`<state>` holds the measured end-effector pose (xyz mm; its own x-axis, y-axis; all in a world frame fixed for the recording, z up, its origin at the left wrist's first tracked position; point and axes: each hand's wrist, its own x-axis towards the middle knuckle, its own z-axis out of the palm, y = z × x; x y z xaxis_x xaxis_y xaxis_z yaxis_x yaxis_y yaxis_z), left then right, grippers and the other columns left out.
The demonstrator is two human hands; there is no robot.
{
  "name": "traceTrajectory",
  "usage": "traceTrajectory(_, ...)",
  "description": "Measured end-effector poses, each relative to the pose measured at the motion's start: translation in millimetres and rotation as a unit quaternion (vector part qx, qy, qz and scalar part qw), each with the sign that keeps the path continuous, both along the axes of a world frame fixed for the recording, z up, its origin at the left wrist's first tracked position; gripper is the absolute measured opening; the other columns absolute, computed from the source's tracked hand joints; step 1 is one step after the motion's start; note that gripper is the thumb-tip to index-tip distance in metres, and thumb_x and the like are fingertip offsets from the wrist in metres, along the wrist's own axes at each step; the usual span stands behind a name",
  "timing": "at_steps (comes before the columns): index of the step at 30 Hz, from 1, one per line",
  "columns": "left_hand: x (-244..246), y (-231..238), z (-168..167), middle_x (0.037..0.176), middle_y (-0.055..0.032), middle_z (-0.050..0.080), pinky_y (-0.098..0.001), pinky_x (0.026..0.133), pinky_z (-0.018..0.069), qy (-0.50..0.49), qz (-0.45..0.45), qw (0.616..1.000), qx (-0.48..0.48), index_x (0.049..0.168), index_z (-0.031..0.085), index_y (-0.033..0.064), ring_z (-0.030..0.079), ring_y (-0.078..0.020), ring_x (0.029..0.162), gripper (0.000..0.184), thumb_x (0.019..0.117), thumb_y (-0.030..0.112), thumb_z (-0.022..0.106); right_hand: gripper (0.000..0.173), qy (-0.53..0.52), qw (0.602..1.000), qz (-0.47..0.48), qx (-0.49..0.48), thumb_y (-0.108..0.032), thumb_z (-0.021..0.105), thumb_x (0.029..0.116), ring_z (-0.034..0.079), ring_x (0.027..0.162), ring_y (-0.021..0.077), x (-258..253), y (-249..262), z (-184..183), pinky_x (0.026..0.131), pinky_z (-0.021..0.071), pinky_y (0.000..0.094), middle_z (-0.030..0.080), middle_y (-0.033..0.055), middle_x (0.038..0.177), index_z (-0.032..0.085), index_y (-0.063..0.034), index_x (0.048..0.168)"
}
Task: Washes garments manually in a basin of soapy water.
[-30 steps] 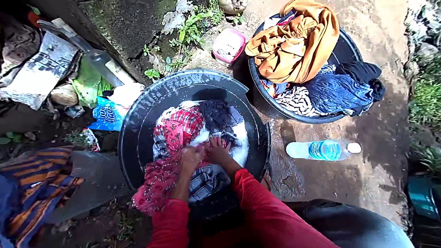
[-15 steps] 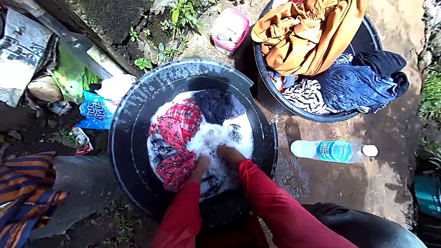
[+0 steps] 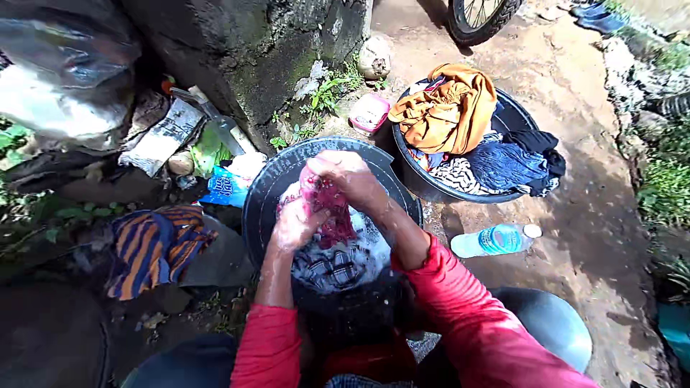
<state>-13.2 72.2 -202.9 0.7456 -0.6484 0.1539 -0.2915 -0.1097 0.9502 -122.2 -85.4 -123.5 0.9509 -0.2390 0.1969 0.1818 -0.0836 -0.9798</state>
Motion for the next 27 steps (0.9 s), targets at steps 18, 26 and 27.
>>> traceTrajectory(18,18.2,-18.8,-59.2,0.084,-0.0055,0.063,-0.0355,0.074,0.0496,0.082,-0.011,0.984,0.157,0.095,0.068,0.0022,0.057,-0.0128,0.076,0.02,0.1035,0.017,0.059,0.061,0.178,0.958,0.185,-0.126,-0.024,0.078,0.0888,0.064,0.116,0.024,57.2,-30.0,-199.7,0.107,0.0483,0.0438,0.066,0.0209,0.125,0.056,0.0043,0.138)
traceTrajectory(26,-11.7,-14.8,-80.0,0.09,-0.0073,0.069,-0.0373,0.075,0.0609,0.419,0.252,0.835,-0.252,0.113,0.057,0.008,0.07,-0.0171,0.083,0.035,0.1114,0.034,0.033,0.03,-0.041,0.991,0.024,0.122,0.003,0.072,0.0797,0.056,0.129,0.0139,36.6,-22.5,-197.1,0.105,0.049,0.0305,0.057,0.0152,0.144,0.071,0.0074,0.109)
traceTrajectory(27,-15.4,-34.3,-82.3,0.094,-0.0065,0.067,-0.0338,0.076,0.0587,0.466,0.272,0.821,-0.187,0.12,0.056,0.0074,0.067,-0.0144,0.085,0.039,0.112,0.036,0.031,0.027,-0.081,0.992,0.001,0.101,0.0,0.076,0.0788,0.06,0.126,0.0174,40.2,11.2,-174.8,0.105,0.0508,0.0328,0.063,0.0187,0.137,0.072,0.0091,0.104)
